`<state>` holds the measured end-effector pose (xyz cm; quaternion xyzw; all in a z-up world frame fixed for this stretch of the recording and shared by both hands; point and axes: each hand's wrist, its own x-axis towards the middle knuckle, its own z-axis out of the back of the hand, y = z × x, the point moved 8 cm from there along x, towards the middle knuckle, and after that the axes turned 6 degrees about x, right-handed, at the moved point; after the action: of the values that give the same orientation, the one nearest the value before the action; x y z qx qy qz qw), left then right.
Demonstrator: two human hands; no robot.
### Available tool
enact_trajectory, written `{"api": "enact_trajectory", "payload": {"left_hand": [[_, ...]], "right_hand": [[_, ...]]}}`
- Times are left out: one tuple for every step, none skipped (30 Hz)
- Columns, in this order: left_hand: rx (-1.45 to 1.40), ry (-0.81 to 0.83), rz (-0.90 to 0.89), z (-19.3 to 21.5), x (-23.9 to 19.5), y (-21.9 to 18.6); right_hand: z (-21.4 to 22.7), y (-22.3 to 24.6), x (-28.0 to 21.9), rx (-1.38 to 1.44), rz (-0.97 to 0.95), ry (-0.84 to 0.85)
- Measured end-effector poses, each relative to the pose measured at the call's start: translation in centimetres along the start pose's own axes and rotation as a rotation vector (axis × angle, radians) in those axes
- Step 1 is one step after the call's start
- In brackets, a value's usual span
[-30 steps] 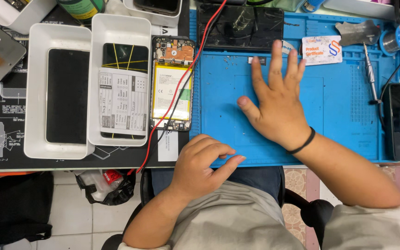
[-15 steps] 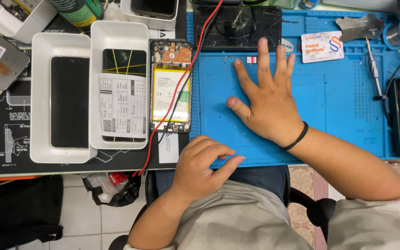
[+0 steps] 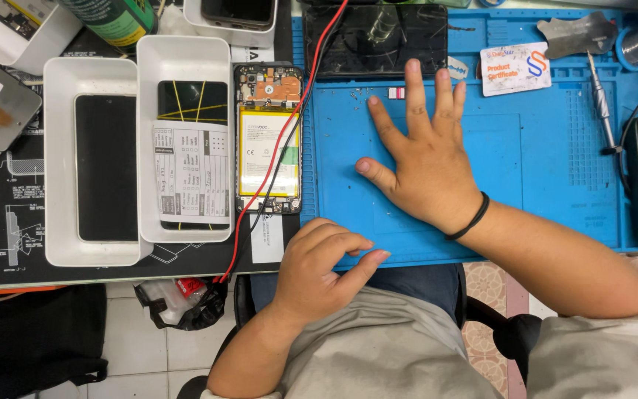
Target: The person removes the SIM tray from a smartphone, uses a plastic card to pry open the back cover, and then uses a screwdriver to remove screws from the internal frame. The person handles the phone, SIM tray, plastic card, and screwdriver throughout the process.
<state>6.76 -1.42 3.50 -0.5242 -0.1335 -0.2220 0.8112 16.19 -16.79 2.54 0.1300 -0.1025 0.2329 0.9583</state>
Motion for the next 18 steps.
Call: {"api": "enact_trajectory", "payload": {"left_hand": [[0.0, 0.0, 0.001, 0.0, 0.0, 0.0], [-0.003, 0.003, 0.001, -0.1, 0.0, 0.1], [-0.005, 0.005, 0.0, -0.1, 0.0, 0.1], [-0.005, 0.008, 0.003, -0.2, 0.0, 0.1], [-0.005, 0.01, 0.006, -0.2, 0.1, 0.1], [-0.003, 0.009, 0.011, -0.1, 0.1, 0.1], [-0.007, 0.003, 0.006, 0.0, 0.1, 0.1], [-0.011, -0.004, 0.003, 0.0, 0.0, 0.1], [-0.016, -0.011, 0.0, 0.1, 0.0, 0.1], [-0.007, -0.013, -0.004, 0.1, -0.1, 0.1], [0.001, -0.014, -0.007, 0.1, -0.1, 0.0], [0.008, -0.011, -0.016, 0.0, 0.0, 0.0], [0.003, -0.005, -0.011, -0.1, 0.0, 0.0], [0.001, 0.003, -0.004, -0.2, 0.0, 0.1], [-0.001, 0.011, 0.004, -0.2, 0.0, 0.1], [-0.006, 0.016, 0.01, -0.3, 0.0, 0.1], [-0.011, 0.021, 0.017, -0.2, 0.0, 0.1], [-0.015, 0.021, 0.025, -0.2, 0.1, 0.1]], "right_hand": [[-0.1, 0.2, 0.3, 0.002, 0.012, -0.001], [-0.2, 0.3, 0.5, 0.003, 0.02, -0.002], [-0.3, 0.3, 0.7, 0.004, 0.029, -0.003], [-0.3, 0.2, 0.8, 0.008, 0.025, -0.005], [-0.3, 0.0, 0.9, 0.012, 0.022, -0.007], [-0.4, 0.0, 1.0, 0.019, 0.023, -0.01], [-0.2, -0.2, 1.0, 0.008, 0.011, -0.016], [0.0, -0.4, 0.9, -0.003, 0.0, -0.02], [0.0, -0.5, 0.9, -0.014, -0.011, -0.024], [0.0, -0.4, 0.9, -0.022, -0.007, -0.015], [-0.2, -0.3, 1.0, -0.03, -0.003, -0.005], [-0.3, -0.2, 1.1, -0.04, -0.005, 0.001], [-0.5, 0.0, 1.3, -0.027, 0.008, 0.001], [-0.8, 0.4, 1.6, -0.011, 0.019, 0.002], [-1.0, 0.8, 1.8, 0.006, 0.03, 0.002], [-1.2, 1.2, 2.2, 0.018, 0.041, -0.002], [-1.4, 1.6, 2.5, 0.03, 0.052, -0.007], [-1.4, 2.0, 2.9, 0.042, 0.069, -0.011]]}}
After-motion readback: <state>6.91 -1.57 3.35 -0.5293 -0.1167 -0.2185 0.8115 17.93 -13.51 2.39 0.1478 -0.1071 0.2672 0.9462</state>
